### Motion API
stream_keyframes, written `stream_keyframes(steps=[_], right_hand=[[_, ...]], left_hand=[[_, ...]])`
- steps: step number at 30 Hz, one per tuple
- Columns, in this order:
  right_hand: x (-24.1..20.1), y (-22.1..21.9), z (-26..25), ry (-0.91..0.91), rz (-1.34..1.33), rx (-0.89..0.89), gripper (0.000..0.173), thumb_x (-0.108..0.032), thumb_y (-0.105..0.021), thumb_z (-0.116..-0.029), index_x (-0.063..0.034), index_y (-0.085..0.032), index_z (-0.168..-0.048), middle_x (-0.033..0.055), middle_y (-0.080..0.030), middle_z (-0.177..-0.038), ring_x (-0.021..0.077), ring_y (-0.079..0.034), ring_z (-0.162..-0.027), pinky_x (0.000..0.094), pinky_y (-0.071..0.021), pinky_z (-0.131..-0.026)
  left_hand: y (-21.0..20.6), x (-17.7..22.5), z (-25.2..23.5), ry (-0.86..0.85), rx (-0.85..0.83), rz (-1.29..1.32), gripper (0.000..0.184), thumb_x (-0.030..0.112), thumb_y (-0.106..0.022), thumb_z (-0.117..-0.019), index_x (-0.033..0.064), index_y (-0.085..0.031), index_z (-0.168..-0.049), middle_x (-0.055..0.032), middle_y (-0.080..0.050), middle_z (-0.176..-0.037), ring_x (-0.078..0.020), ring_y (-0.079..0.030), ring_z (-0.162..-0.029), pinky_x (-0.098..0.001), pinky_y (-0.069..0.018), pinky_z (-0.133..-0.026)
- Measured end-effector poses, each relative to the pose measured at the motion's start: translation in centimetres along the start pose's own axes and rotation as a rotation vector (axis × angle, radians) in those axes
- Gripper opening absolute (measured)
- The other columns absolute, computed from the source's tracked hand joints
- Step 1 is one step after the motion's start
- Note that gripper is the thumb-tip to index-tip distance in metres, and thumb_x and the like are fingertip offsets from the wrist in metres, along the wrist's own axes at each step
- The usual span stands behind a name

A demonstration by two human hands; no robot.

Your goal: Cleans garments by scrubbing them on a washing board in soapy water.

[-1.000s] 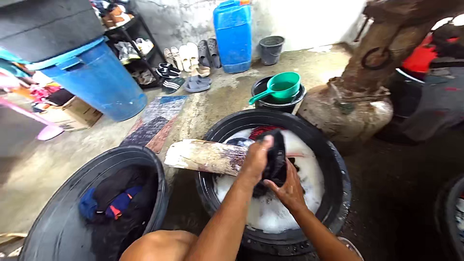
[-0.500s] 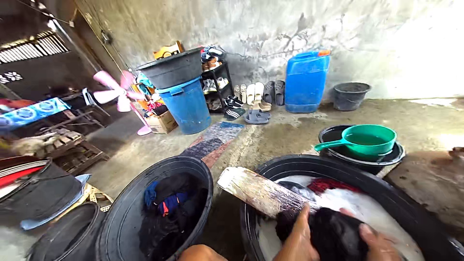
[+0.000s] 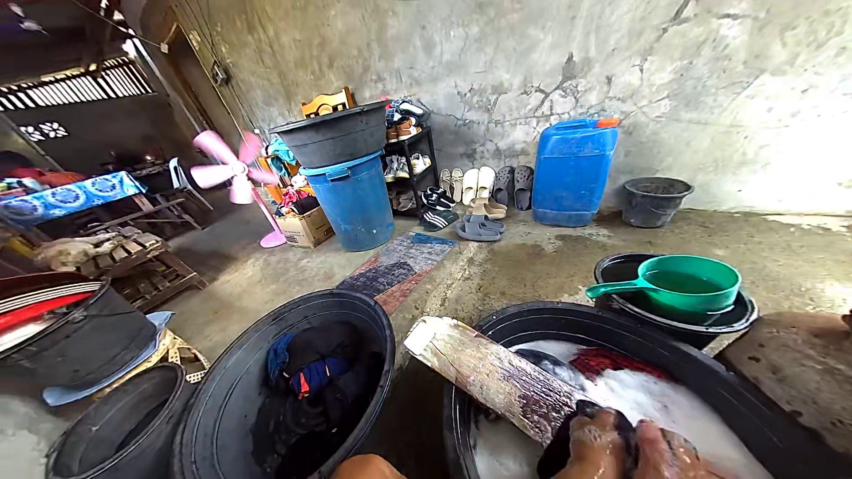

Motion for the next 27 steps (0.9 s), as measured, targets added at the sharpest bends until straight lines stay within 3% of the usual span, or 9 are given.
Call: stream_keyframes(steps=[4, 6, 9, 11, 14, 18, 23, 25, 27], right_hand=[[10.9, 1.2, -0.6, -0.24, 0.12, -0.17, 0.054, -0.028, -0.036, -0.1105, 0.018, -0.06, -0.124, 0.0388, -0.062, -0.124, 0.0468, -0.059, -0.123, 0.0572, -0.0423, -0.11], [14.2, 3.2, 0.2, -0.286, 0.148, -0.165, 0.052, -0.025, -0.036, -0.1109, 0.0168, -0.058, -0.131, 0.0398, -0.056, -0.135, 0.0497, -0.052, -0.133, 0.0589, -0.0362, -0.116], [15.7, 5.5, 1.4, -0.48, 0.033, -0.032, 0.05, -0.025, -0.039, -0.1108, 0.013, -0.053, -0.139, 0.035, -0.052, -0.144, 0.0449, -0.047, -0.139, 0.0562, -0.0334, -0.119], [16.7, 5.7, 3.0, -0.702, -0.118, 0.018, 0.054, -0.031, -0.038, -0.1124, 0.0104, -0.045, -0.146, 0.032, -0.049, -0.148, 0.0394, -0.048, -0.139, 0.0537, -0.0359, -0.117], [16.6, 3.4, 5.2, -0.987, -0.346, -0.078, 0.073, -0.053, -0.025, -0.1109, 0.0047, -0.036, -0.154, 0.033, -0.045, -0.15, 0.0455, -0.049, -0.135, 0.0644, -0.0401, -0.106], [13.6, -0.1, 2.8, -1.072, -0.659, -0.169, 0.084, -0.065, -0.012, -0.1064, 0.0002, -0.029, -0.156, 0.0285, -0.053, -0.144, 0.039, -0.057, -0.128, 0.0558, -0.0481, -0.1], [12.0, 0.2, -5.5, -0.995, -0.718, 0.053, 0.052, -0.036, -0.043, -0.1119, -0.0044, -0.041, -0.153, 0.0227, -0.045, -0.154, 0.0364, -0.045, -0.14, 0.056, -0.0397, -0.109], [12.3, 1.0, -7.9, -0.965, -0.739, 0.172, 0.04, -0.022, -0.048, -0.1101, -0.0006, -0.048, -0.144, 0.0241, -0.05, -0.144, 0.0355, -0.051, -0.13, 0.0523, -0.0441, -0.103], [12.6, 1.8, -9.9, -0.933, -0.749, 0.229, 0.035, -0.02, -0.048, -0.1088, -0.0002, -0.051, -0.138, 0.0225, -0.057, -0.131, 0.0321, -0.058, -0.116, 0.0483, -0.0497, -0.095]], left_hand=[[-1.0, 6.0, 1.8, 0.02, -0.159, 0.058, 0.054, 0.039, -0.043, -0.1094, -0.0035, -0.05, -0.142, -0.0236, -0.055, -0.142, -0.0323, -0.052, -0.133, -0.0529, -0.0412, -0.111], [-1.5, 9.7, 2.3, 0.053, -0.212, 0.131, 0.055, 0.045, -0.047, -0.1074, 0.0025, -0.05, -0.142, -0.0208, -0.057, -0.137, -0.0312, -0.056, -0.125, -0.0527, -0.0467, -0.103], [-3.1, 15.3, 2.6, 0.013, -0.295, 0.146, 0.052, 0.049, -0.043, -0.1072, 0.0072, -0.053, -0.138, -0.0157, -0.062, -0.126, -0.0268, -0.06, -0.113, -0.0499, -0.0506, -0.095], [-4.7, 18.7, 2.5, -0.035, -0.359, 0.165, 0.051, 0.048, -0.041, -0.1077, 0.0088, -0.052, -0.138, -0.0136, -0.063, -0.124, -0.0251, -0.061, -0.112, -0.049, -0.0517, -0.094], [-6.3, 24.3, 2.8, -0.157, -0.42, 0.178, 0.047, 0.047, -0.041, -0.1079, 0.0081, -0.055, -0.13, -0.0122, -0.065, -0.114, -0.0233, -0.065, -0.104, -0.0464, -0.0552, -0.089], [-7.2, 30.6, 3.3, -0.311, -0.476, 0.171, 0.046, 0.046, -0.037, -0.1091, 0.0087, -0.055, -0.129, -0.0114, -0.066, -0.111, -0.023, -0.067, -0.101, -0.0459, -0.0572, -0.087], [-6.6, 34.7, 2.9, -0.393, -0.555, 0.152, 0.044, 0.048, -0.03, -0.1099, 0.013, -0.055, -0.122, -0.0065, -0.066, -0.101, -0.0181, -0.068, -0.094, -0.0411, -0.0584, -0.082], [-5.6, 35.7, 1.5, -0.398, -0.56, 0.14, 0.047, 0.05, -0.026, -0.1098, 0.0142, -0.056, -0.119, -0.005, -0.067, -0.099, -0.0169, -0.068, -0.092, -0.04, -0.0583, -0.081], [-4.4, 36.9, -0.3, -0.408, -0.528, 0.133, 0.049, 0.052, -0.023, -0.1094, 0.0157, -0.055, -0.114, -0.0035, -0.066, -0.095, -0.0155, -0.067, -0.089, -0.0386, -0.0585, -0.079]])
Point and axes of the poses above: each hand's wrist, its own z-axis away from the middle knuckle, its own y-axis out of the back of the hand, x = y × z, the point moved 10 cm from there along -z, towards the middle knuckle
